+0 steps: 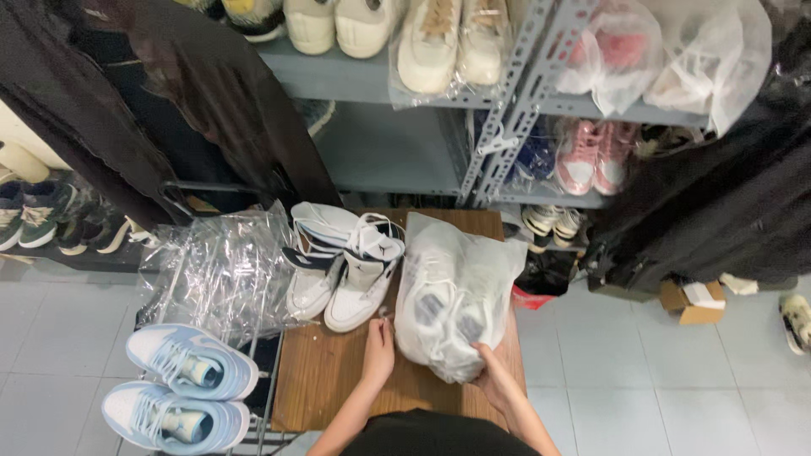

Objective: The person unlaces and removes the insoles from a pair of sneakers, places a shoe into a plastic bag, and then unlaces another pair of sneakers.

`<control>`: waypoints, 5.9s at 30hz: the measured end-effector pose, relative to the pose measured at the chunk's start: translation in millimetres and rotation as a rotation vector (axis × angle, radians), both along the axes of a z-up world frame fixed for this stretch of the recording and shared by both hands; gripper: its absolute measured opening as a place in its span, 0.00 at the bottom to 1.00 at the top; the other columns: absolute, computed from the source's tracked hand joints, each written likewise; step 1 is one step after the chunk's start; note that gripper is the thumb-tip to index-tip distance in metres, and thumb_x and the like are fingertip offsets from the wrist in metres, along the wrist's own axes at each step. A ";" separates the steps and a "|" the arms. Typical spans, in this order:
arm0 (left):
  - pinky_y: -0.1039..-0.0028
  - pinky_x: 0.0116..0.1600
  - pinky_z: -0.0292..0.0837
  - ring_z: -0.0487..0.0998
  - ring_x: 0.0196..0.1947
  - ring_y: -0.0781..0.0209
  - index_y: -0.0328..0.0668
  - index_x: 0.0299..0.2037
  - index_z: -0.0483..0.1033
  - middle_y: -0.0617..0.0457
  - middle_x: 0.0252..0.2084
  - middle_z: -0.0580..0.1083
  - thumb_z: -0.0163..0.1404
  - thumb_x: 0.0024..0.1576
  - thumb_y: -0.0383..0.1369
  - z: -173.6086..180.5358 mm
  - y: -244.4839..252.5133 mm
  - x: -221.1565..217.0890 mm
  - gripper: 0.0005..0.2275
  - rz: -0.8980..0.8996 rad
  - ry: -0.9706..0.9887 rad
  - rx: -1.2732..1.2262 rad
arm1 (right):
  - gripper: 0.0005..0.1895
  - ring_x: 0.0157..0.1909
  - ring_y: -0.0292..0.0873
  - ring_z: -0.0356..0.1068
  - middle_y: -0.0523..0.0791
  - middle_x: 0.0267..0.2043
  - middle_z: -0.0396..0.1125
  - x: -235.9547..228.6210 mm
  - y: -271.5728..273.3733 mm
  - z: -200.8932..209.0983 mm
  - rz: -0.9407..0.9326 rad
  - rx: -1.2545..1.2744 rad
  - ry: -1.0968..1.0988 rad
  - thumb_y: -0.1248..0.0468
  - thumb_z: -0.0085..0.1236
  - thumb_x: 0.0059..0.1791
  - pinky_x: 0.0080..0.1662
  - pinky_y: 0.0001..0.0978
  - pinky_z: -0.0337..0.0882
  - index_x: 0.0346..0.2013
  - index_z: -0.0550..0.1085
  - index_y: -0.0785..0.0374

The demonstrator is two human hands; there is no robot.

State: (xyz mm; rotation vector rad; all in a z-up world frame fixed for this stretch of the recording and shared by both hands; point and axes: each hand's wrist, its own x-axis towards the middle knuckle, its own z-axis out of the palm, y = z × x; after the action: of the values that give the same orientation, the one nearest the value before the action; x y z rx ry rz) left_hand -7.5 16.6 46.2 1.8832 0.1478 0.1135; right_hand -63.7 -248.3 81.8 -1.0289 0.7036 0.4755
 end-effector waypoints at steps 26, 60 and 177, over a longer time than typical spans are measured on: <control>0.52 0.54 0.69 0.74 0.50 0.32 0.35 0.48 0.73 0.32 0.46 0.75 0.43 0.65 0.37 12.4 -4.7 363.9 0.13 -0.206 -0.176 0.300 | 0.55 0.69 0.63 0.60 0.56 0.68 0.52 386.6 93.1 49.6 -0.426 0.172 -0.056 0.46 0.60 0.46 0.63 0.65 0.67 0.73 0.31 0.43; 0.60 0.49 0.64 0.72 0.46 0.51 0.46 0.38 0.77 0.55 0.39 0.72 0.55 0.48 0.26 135.9 14.4 109.5 0.09 -0.045 -0.658 0.570 | 0.45 0.72 0.48 0.54 0.44 0.76 0.46 169.9 130.8 116.2 -0.070 0.107 -0.685 0.55 0.55 0.47 0.65 0.50 0.59 0.75 0.45 0.42; 0.47 0.75 0.56 0.61 0.74 0.43 0.44 0.67 0.61 0.41 0.68 0.64 0.49 0.62 0.48 198.3 41.6 -4.4 0.27 -0.296 -0.239 0.090 | 0.10 0.28 0.34 0.63 0.43 0.27 0.66 22.5 92.8 167.3 -0.280 -1.135 -0.973 0.64 0.49 0.60 0.32 0.28 0.64 0.40 0.75 0.68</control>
State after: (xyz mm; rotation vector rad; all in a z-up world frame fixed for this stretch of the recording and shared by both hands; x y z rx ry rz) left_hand -11.9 58.2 244.5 1.9431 -0.3032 0.1425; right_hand -41.2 -155.5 249.1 -1.9522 0.1544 -0.7706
